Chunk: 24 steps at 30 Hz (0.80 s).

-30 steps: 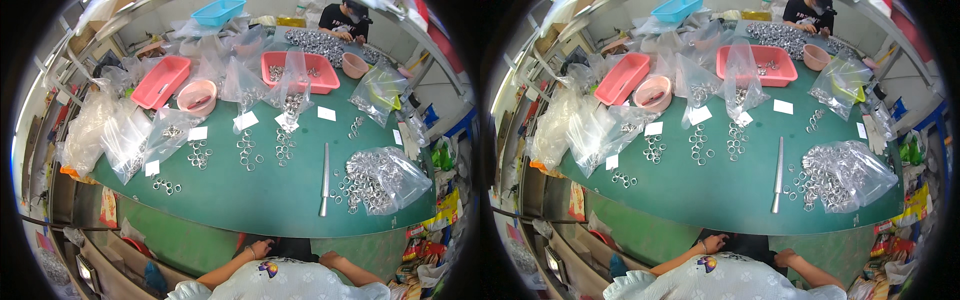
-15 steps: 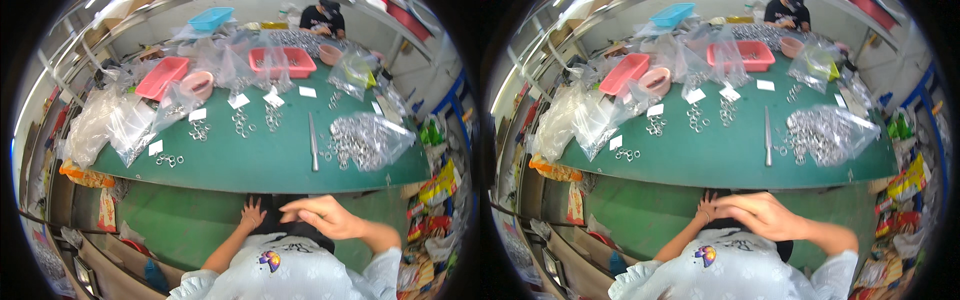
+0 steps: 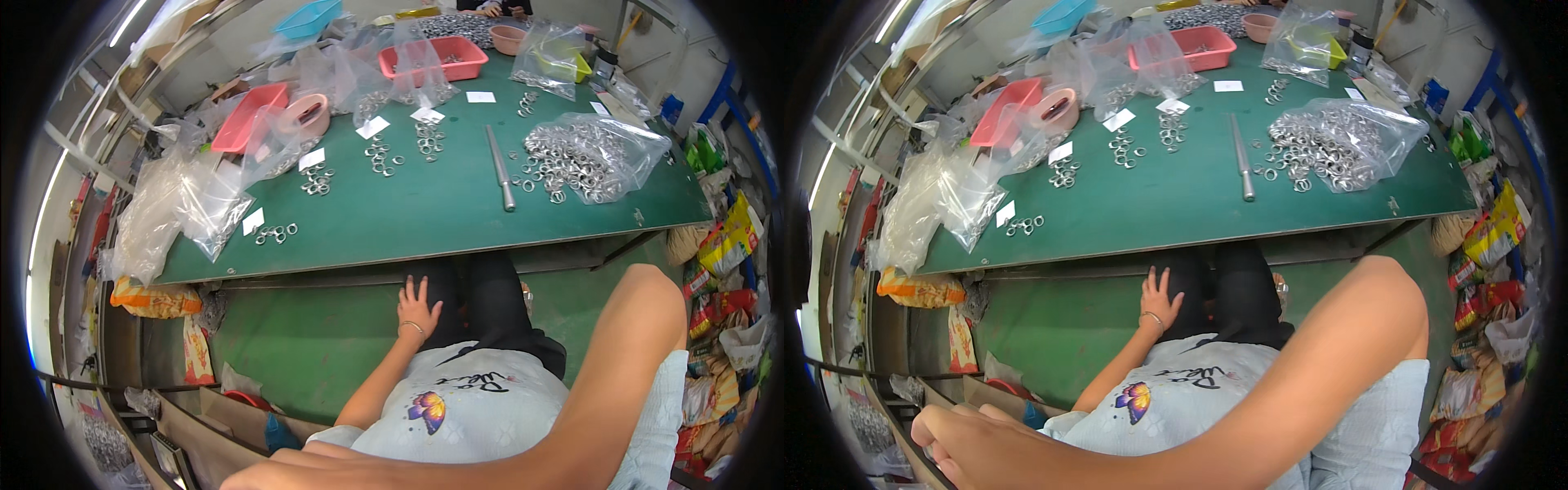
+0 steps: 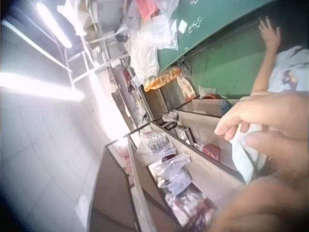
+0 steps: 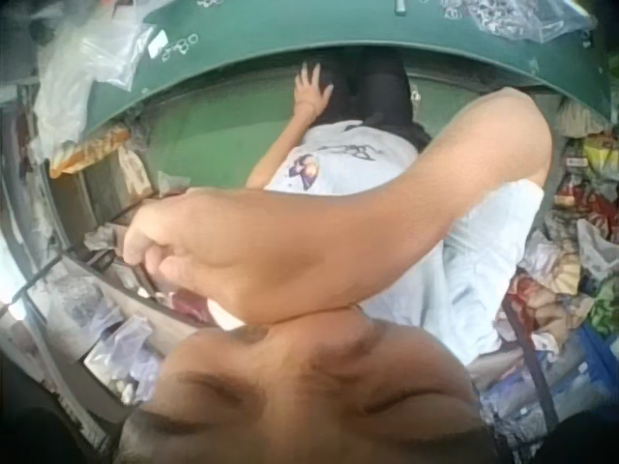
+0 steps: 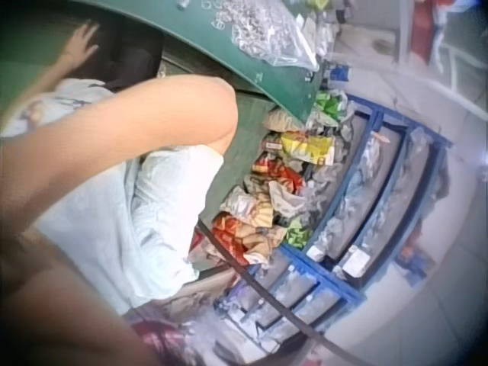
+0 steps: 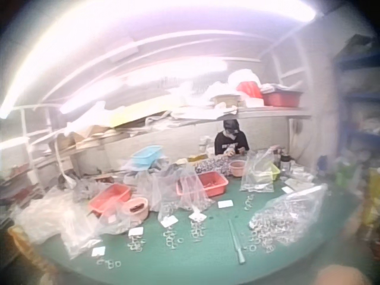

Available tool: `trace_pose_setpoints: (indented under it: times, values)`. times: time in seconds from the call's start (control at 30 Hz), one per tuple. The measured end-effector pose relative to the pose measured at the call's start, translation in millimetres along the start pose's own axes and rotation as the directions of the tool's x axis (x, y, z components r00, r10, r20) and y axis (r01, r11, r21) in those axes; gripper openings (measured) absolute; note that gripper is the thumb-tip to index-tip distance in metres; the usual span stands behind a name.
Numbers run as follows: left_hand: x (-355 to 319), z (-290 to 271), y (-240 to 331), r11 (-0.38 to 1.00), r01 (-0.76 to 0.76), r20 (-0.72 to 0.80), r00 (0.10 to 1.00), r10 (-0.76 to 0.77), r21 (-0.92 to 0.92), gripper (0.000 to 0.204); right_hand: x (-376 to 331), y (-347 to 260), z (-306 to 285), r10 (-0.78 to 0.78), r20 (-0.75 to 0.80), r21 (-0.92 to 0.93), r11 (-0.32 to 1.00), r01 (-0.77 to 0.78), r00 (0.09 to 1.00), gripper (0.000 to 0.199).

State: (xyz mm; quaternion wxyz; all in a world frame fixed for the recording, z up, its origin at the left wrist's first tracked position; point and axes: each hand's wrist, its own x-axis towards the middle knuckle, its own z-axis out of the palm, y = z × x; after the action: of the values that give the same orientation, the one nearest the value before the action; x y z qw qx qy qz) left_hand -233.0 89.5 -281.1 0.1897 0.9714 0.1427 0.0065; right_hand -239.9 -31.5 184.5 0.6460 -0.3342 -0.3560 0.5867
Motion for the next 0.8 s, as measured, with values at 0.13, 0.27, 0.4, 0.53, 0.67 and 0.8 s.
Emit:
trace_pose_setpoints:
  times: [0.13,0.27,0.4,0.53,0.67,0.8]
  values:
    - [-1,-6,6,0.999,-0.026,0.042,0.999,0.025,0.028,0.071,14,34,5,-0.108,0.128,-0.113,0.986,0.123,0.986,0.015]
    - [5,-5,13,0.999,-0.025,0.103,0.994,0.022,0.025,0.074,33,67,19,-0.393,-0.081,-0.309,0.884,0.352,0.916,0.019]
    - [29,-9,21,0.997,-0.034,0.037,0.999,0.032,0.071,0.075,35,55,-10,-0.403,-0.04,-0.257,0.888,0.381,0.914,0.03]
    - [55,-4,12,0.988,-0.031,0.028,0.999,0.027,0.151,0.063,66,42,-112,-0.027,0.038,-0.031,0.999,0.028,0.999,0.048]
    - [75,31,-3,0.986,-0.102,0.097,0.989,0.115,-0.128,0.057,114,119,-270,-0.344,-0.563,-0.784,0.51,-0.354,0.752,0.058]
    - [84,6,-1,0.994,-0.023,0.208,0.977,0.046,-0.11,0.055,157,175,-351,-0.476,-0.663,-0.702,0.128,-0.701,0.577,0.075]
